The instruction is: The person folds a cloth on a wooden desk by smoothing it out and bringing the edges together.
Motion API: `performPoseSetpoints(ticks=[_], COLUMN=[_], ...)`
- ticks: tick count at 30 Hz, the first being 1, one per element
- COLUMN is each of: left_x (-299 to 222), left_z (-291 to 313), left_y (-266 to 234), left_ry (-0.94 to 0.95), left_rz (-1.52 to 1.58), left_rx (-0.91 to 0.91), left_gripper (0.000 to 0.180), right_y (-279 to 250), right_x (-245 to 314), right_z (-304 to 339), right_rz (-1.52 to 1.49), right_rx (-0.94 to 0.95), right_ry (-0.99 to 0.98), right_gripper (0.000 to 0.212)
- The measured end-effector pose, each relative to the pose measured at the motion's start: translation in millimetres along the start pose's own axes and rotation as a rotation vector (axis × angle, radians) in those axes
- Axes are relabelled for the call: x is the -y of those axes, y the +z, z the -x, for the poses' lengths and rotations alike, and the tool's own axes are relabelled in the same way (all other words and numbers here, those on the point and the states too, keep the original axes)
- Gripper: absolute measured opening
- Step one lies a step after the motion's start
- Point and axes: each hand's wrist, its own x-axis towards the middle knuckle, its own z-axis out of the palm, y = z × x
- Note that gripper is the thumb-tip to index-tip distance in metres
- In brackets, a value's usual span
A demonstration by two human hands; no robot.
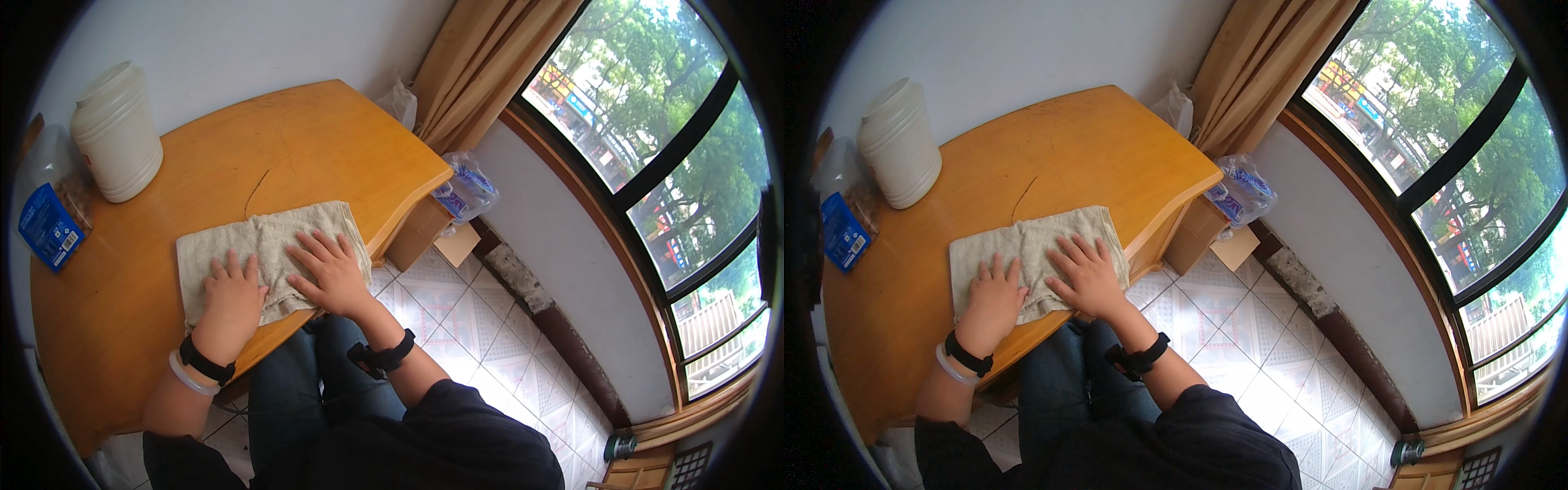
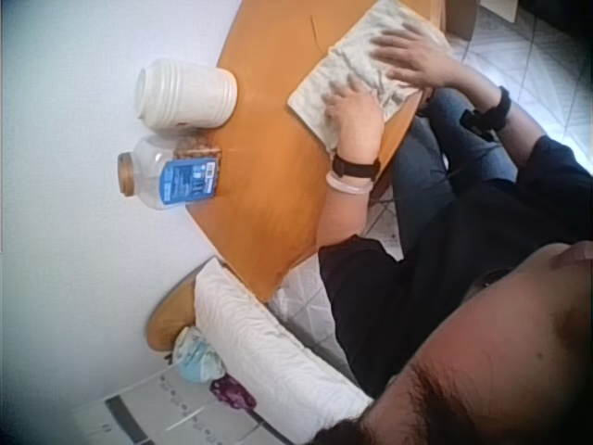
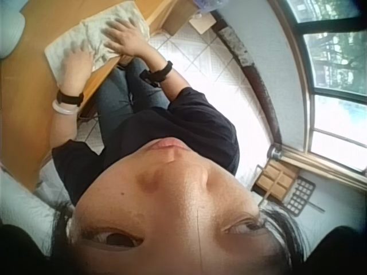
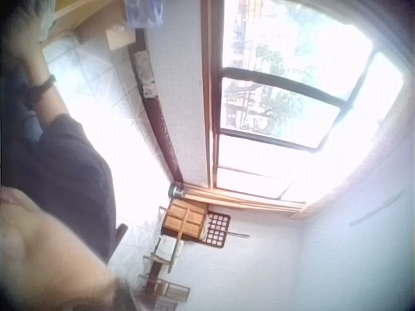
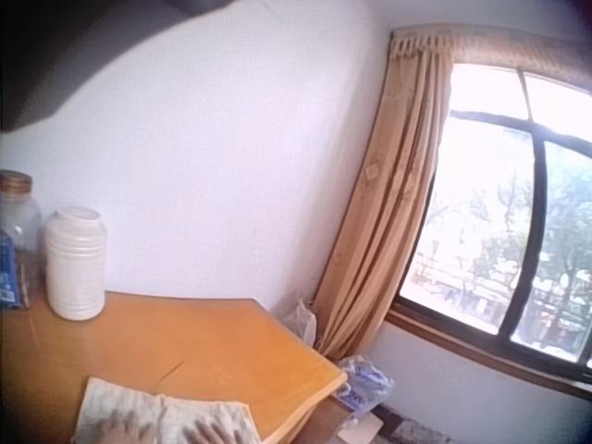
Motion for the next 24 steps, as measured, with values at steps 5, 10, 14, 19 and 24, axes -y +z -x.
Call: performPoseSetpoints(ticks=[5,10,14,19,24], left_x=[0.4,0.1,1.8,0.4,-2.6], left_z=[-1.3,0.7,1.4,2.9,1.3], left_y=[1.2,-1.7,-0.2,-1.1,-0.9], left_ry=[0.000,0.001,0.007,0.013,0.007], left_rz=[0.002,0.001,0.009,0.003,0.002], left_rx=[-0.006,-0.015,-0.010,-0.021,-0.024], left_gripper=[0.052,0.052,0.052,0.052,0.053], right_y=[-0.7,-1.0,-0.1,-2.1,-3.6], right_x=[-0.2,0.4,2.2,3.2,0.2], right_z=[-1.0,-0.7,-0.5,1.7,2.6], right_rz=[-0.008,-0.013,-0.016,-0.013,-0.014], right_rx=[-0.002,0.002,0.013,0.002,-0.009], right_ry=[0.005,0.010,0.016,0.018,0.016], right_gripper=[0.048,0.048,0.048,0.048,0.048])
